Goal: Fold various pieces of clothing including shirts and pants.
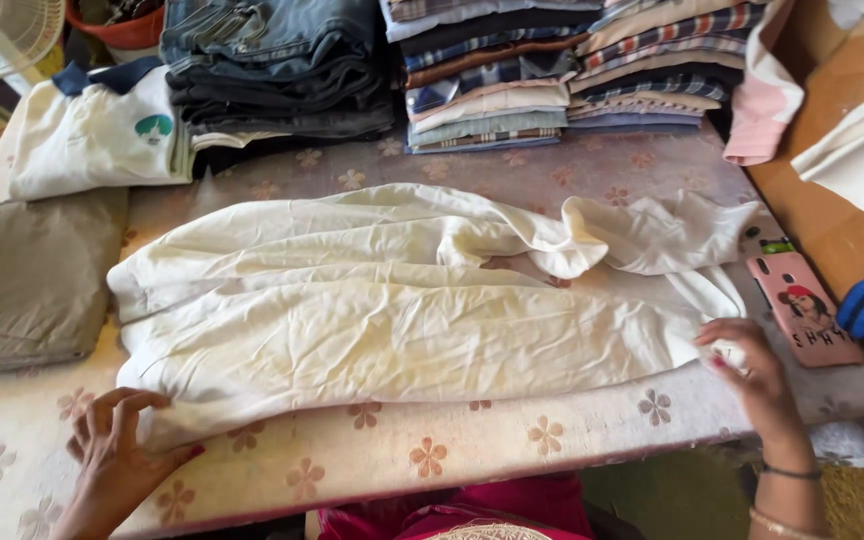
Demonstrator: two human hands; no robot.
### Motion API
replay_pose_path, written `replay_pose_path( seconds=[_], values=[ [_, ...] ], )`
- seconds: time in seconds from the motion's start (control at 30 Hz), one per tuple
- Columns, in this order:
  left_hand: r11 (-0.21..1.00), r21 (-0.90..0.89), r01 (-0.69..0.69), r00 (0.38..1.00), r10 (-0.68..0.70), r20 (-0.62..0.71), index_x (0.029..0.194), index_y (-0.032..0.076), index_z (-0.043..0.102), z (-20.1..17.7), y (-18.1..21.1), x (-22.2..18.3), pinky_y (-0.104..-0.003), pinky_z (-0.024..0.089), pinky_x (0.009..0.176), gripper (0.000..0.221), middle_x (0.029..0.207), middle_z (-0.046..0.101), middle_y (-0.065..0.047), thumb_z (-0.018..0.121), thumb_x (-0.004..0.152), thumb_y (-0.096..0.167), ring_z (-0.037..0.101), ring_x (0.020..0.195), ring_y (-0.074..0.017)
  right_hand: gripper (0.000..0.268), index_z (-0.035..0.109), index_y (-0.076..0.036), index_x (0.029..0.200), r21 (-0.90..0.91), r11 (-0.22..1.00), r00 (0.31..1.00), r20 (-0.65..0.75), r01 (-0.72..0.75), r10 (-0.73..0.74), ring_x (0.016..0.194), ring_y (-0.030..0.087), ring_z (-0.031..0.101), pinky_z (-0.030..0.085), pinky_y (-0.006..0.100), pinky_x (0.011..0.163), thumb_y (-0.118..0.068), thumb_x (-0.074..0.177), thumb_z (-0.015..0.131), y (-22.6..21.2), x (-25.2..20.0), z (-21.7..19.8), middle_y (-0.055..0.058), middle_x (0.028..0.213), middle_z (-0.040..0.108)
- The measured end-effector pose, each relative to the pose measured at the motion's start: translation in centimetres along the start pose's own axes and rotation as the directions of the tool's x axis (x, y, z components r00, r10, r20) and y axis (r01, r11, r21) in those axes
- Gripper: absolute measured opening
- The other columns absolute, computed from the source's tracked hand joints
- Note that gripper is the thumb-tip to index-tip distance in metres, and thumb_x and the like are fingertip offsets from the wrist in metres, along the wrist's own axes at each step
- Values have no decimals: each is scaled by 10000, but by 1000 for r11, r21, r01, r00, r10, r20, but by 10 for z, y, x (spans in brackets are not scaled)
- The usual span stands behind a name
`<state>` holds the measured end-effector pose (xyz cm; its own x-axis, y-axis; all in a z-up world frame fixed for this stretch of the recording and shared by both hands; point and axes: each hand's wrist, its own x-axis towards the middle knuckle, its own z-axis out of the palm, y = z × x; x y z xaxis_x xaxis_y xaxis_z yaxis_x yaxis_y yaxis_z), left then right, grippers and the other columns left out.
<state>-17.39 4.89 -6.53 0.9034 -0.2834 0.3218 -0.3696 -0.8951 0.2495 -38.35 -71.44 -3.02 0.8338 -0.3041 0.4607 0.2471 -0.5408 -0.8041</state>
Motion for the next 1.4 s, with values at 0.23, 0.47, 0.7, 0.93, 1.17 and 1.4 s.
replay_pose_path(
  seconds=[0.23,0.47,0.7,0.93,1.17,1.4],
  values=[
    [990,-65,128,987,-134,-88,1267,227,627,-13,36,11,-508,321,1147,708,1375,536,-47,870,604,275,451,1333,-301,368,748,-197,1070,-678,729,991,137,93,1,961,247,623,464,393,873,-220,710,819,-12,-6,17,43,1025,684],
    [982,-182,-47,896,-39,-443,1081,186,749,-41,22,21,-277,554,915,228,1147,706,-8,820,918,43,629,1077,-162,173,621,-42,1061,-583,811,959,-201,50,-203,933,194,583,461,311,892,-106,1221,638,20,-37,-16,77,990,621],
    [944,-222,-243,822,79,-564,977,70,708,-108,40,12,-331,529,948,221,1183,724,-67,562,903,-79,648,1115,-168,247,592,7,1185,-230,961,807,-591,-157,-10,737,67,488,469,216,796,-199,1212,457,32,-55,-45,7,810,519],
    [802,-482,354,913,-408,-8,1167,18,693,-59,1,33,-360,593,703,296,1126,725,-149,612,995,245,707,980,-236,198,702,-25,1107,-547,833,951,-293,-80,-101,830,144,595,458,259,782,-112,1179,539,34,-41,-21,77,969,671],
    [917,-310,251,967,-248,51,1361,-10,520,45,-85,114,-369,550,716,565,1065,724,-197,737,975,341,719,851,-296,225,729,-106,1124,-505,858,963,176,-89,203,961,207,720,557,338,824,-254,978,642,-83,66,85,69,1109,733],
    [475,-755,452,892,-246,379,1412,-65,567,36,-36,168,-337,512,747,701,1063,692,-111,830,866,286,640,889,-177,756,348,-234,1474,-688,663,917,398,295,4,1151,400,636,563,476,876,-416,843,721,-81,146,136,187,1404,469]
  ],
)
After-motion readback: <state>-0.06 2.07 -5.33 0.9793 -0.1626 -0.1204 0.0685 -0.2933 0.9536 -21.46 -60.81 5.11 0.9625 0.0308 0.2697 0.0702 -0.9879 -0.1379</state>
